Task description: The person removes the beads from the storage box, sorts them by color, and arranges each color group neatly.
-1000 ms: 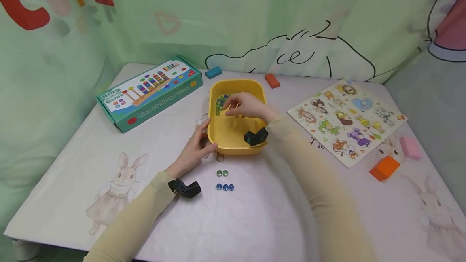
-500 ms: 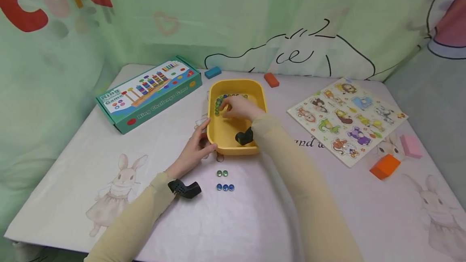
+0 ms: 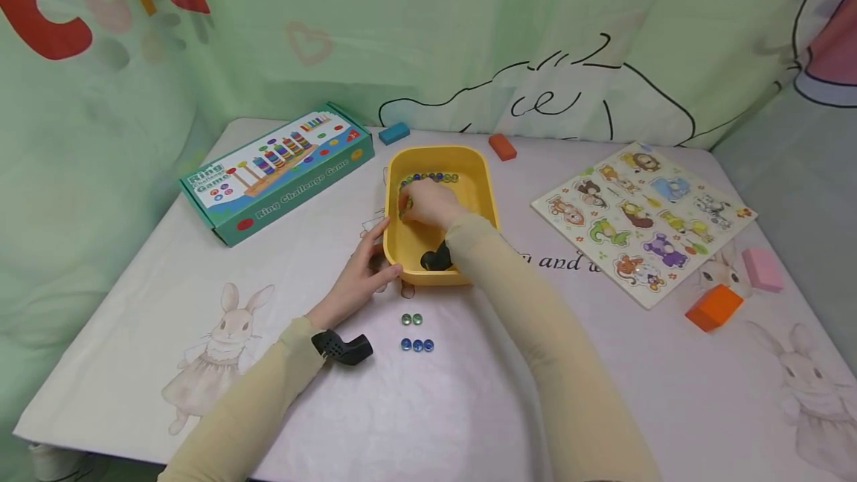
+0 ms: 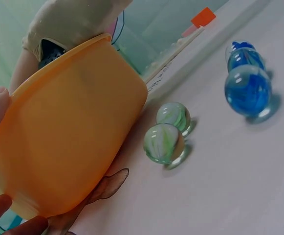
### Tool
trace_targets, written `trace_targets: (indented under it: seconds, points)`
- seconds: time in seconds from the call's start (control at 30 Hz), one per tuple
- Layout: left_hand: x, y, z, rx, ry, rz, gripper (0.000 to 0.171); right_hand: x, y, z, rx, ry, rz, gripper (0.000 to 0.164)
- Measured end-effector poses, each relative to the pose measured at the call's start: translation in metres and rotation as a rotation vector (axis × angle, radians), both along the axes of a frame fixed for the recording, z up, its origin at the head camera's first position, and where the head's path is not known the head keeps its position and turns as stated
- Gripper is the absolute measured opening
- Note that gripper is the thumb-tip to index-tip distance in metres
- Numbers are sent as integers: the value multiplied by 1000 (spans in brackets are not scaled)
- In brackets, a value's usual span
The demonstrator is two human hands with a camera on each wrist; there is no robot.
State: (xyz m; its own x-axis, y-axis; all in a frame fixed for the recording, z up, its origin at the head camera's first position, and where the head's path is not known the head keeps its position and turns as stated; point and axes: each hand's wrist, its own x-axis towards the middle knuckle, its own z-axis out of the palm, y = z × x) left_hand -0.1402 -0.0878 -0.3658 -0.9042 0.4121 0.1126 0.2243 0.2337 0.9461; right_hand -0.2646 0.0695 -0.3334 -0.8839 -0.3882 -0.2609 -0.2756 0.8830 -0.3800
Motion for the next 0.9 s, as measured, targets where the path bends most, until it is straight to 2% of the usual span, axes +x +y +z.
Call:
trace_targets:
  seconds: [0.2, 0.47, 0.67, 0.83, 0.9]
  points:
    - [0, 1, 0, 12, 2, -6, 73, 2, 3, 5, 19, -39, 33, 16]
    - [0, 1, 1, 4, -34, 3, 73, 7, 16, 24, 35, -51, 172, 11]
    - [1, 0, 2, -10, -49, 10, 74, 27, 27, 41, 14, -28, 177, 12]
    - [1, 0, 1, -5, -54, 2, 74, 51, 40, 45, -122, -4, 168, 12]
    - [-3, 0, -7, -4, -58, 5, 75, 59, 45, 46, -173, 9, 168, 13]
